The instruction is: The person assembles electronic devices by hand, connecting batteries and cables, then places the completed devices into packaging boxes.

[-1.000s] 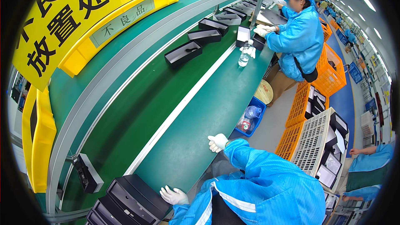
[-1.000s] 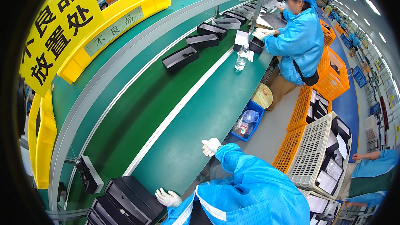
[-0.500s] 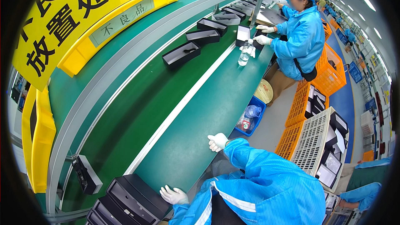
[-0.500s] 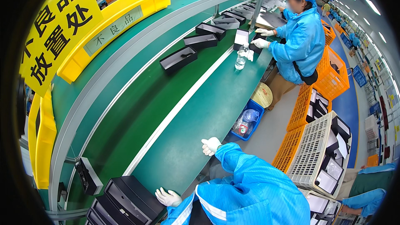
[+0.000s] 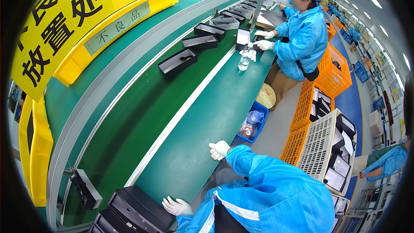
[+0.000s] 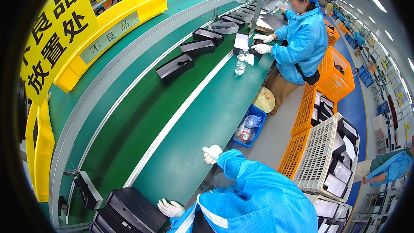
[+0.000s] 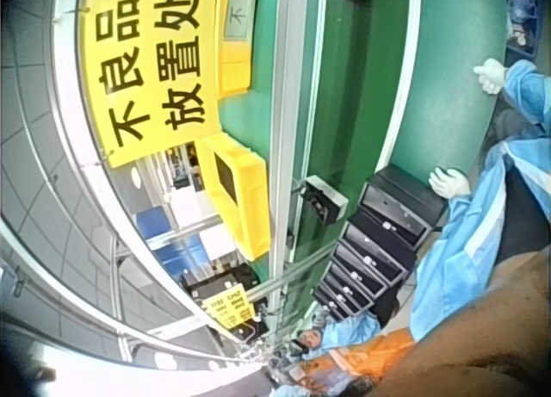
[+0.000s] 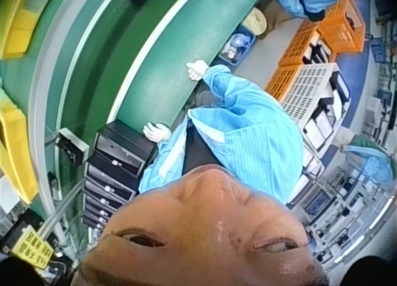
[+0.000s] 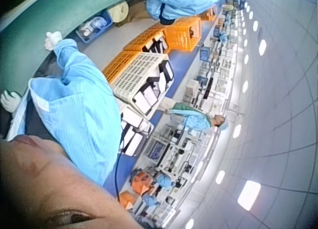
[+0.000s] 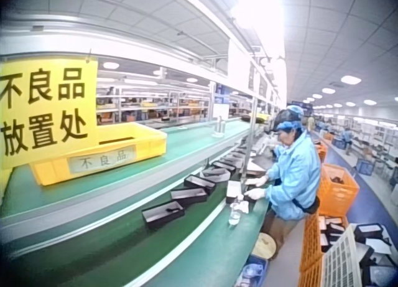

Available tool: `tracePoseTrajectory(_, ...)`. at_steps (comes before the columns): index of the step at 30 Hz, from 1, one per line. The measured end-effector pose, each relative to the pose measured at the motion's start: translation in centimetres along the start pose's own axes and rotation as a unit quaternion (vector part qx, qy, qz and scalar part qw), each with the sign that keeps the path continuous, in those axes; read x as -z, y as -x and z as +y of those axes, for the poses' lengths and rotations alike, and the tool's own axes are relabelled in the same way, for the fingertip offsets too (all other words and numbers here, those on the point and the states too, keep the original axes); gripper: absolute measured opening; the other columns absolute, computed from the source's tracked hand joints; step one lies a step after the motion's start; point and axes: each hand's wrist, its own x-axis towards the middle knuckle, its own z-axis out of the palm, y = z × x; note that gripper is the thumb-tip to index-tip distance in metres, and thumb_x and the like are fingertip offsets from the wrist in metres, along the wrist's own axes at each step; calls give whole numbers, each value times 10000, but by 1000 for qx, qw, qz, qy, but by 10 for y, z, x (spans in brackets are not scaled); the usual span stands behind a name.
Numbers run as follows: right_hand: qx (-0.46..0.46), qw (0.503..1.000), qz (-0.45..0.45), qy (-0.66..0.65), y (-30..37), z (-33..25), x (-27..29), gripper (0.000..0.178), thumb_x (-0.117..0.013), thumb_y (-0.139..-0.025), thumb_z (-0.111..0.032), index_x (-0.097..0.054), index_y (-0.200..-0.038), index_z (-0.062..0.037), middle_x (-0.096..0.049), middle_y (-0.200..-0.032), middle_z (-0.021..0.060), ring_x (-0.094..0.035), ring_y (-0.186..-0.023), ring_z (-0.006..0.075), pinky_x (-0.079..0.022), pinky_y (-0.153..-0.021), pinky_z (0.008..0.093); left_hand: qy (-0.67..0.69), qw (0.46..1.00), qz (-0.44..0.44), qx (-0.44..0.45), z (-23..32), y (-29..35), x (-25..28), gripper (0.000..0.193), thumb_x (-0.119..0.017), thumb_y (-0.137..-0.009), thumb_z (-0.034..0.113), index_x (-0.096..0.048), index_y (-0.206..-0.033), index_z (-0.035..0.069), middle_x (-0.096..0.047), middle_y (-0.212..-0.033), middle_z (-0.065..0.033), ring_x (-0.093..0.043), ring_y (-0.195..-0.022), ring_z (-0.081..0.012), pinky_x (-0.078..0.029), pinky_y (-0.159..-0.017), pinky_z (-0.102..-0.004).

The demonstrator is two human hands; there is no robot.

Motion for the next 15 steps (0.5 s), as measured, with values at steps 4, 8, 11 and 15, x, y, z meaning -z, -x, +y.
tracePoseTrajectory(4,1,1000,-26,-15,-6,1,2,437,-493,-968,-458,-550,-730,-96,-620,-650,68,-553,-473,155,-434,-432,282,-2,1000,-6,5,0,0,-1,471,-522,-838,178,-464,-1258,-27,-443,-1333,-244,-387,-1281,-439,-326,-1053,-557)
tracePoseTrajectory(8,5,1000,5,-5,-2,2,1,441,-489,-971,-455,-534,-707,-105,-606,-636,59,-530,-459,145,-418,-425,276,-1,1000,-16,12,2,-1,2,468,-524,-837,172,-466,-1258,-24,-443,-1336,-241,-383,-1286,-437,-323,-1058,-552)
tracePoseTrajectory(11,2,999,-40,-27,-4,1,4,443,-489,-971,-452,-535,-704,-102,-609,-637,64,-536,-462,149,-420,-423,278,-7,1000,-14,10,1,-2,1,467,-525,-836,167,-466,-1260,-21,-443,-1337,-238,-382,-1289,-432,-322,-1062,-549)
tracePoseTrajectory(15,0,1000,-25,-17,-2,-2,2,444,-486,-973,-443,-544,-699,-98,-605,-630,62,-539,-465,149,-421,-421,279,-11,1000,-14,17,0,1,-1,467,-525,-837,167,-466,-1261,-21,-441,-1340,-236,-382,-1290,-428,-320,-1065,-547)
